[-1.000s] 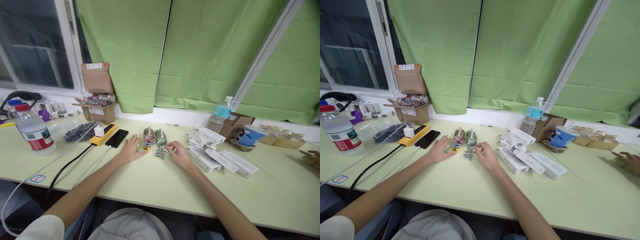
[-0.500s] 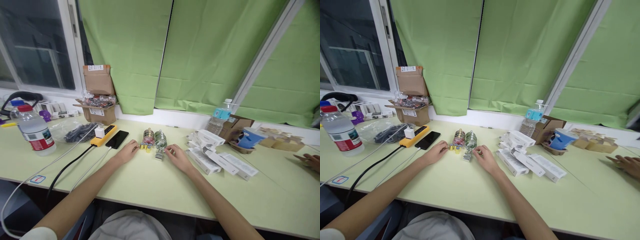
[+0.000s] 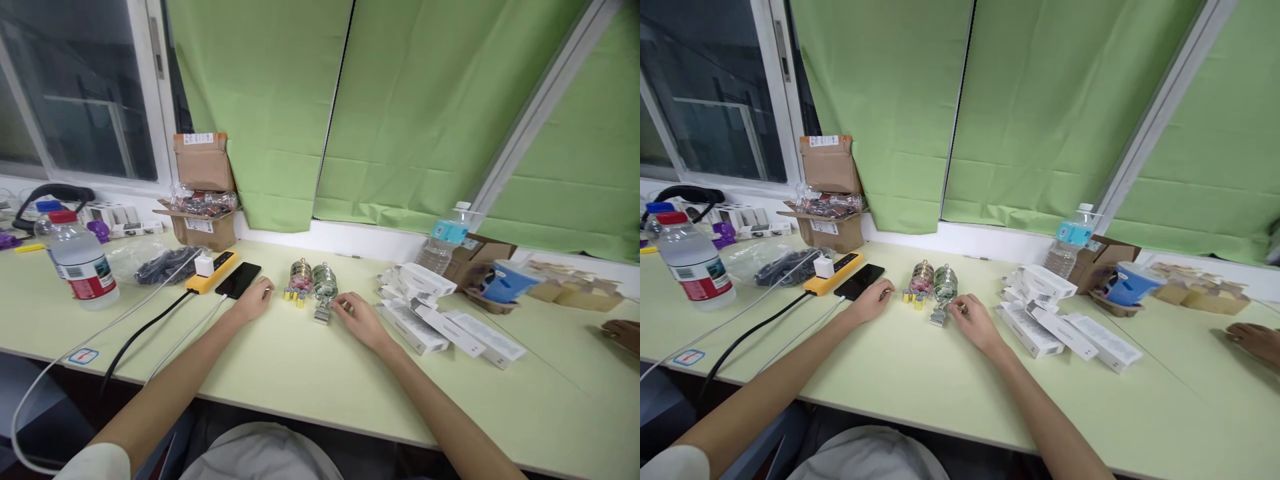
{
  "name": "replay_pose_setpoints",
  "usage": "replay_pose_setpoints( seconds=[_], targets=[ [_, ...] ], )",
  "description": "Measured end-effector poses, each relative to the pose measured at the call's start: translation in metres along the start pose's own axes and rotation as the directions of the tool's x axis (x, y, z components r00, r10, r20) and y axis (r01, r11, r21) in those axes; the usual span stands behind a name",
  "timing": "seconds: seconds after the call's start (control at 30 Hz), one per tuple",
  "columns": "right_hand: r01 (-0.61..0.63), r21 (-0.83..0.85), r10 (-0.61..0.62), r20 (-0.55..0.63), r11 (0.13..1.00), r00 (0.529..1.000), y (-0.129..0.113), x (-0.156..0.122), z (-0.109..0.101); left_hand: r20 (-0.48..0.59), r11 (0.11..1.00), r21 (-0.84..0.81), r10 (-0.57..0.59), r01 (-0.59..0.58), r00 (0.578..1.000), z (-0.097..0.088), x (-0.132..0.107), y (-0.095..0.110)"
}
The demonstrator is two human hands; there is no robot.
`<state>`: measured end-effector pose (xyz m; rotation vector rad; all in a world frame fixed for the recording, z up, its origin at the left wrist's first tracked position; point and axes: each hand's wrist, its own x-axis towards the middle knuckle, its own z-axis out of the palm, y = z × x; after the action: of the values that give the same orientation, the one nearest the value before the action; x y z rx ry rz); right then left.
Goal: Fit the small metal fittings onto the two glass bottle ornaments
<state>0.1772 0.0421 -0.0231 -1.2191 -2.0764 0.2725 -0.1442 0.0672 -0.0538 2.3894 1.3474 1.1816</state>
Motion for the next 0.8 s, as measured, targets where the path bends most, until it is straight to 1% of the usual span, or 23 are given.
replay_pose_setpoints(
  seconds=[0.1, 0.23, 0.3, 0.43, 0.5, 0.67, 0.8],
  targets=[
    [0.002, -0.016, -0.002, 0.0, 1.0, 1.0, 0.002, 0.001, 0.001, -0.01, 1.0, -0.009, 0.01, -0.01, 1.0, 0.0, 0.004, -0.005],
    [0.012, -0.016, -0.012, -0.001, 1.0, 1.0, 0.005, 0.001, 0.003, -0.038, 1.0, -0.008, -0.018, 0.018, 0.999, -0.002, 0.007, -0.008],
    [0.018, -0.012, -0.018, 0.003, 1.0, 1.0, 0.005, 0.001, 0.003, -0.023, 1.0, -0.016, 0.002, -0.002, 1.0, -0.003, 0.007, -0.007],
    [0.02, -0.013, -0.02, 0.006, 1.0, 1.0, 0.005, 0.001, 0.002, -0.014, 0.999, -0.039, -0.003, 0.002, 1.0, -0.004, 0.008, -0.007],
    [0.018, -0.016, -0.017, 0.01, 1.0, 1.0, 0.005, 0.001, 0.002, -0.028, 0.999, -0.052, -0.006, 0.005, 1.0, -0.003, 0.008, -0.01],
    [0.009, -0.025, -0.009, 0.031, 1.0, 0.999, 0.003, 0.002, 0.001, -0.085, 0.997, -0.022, -0.069, 0.068, 0.994, 0.0, 0.009, -0.02],
    [0.009, -0.022, -0.008, 0.041, 1.0, 0.999, 0.002, 0.001, 0.001, -0.089, 0.998, -0.002, -0.062, 0.062, 0.994, 0.001, 0.011, -0.024]
  ],
)
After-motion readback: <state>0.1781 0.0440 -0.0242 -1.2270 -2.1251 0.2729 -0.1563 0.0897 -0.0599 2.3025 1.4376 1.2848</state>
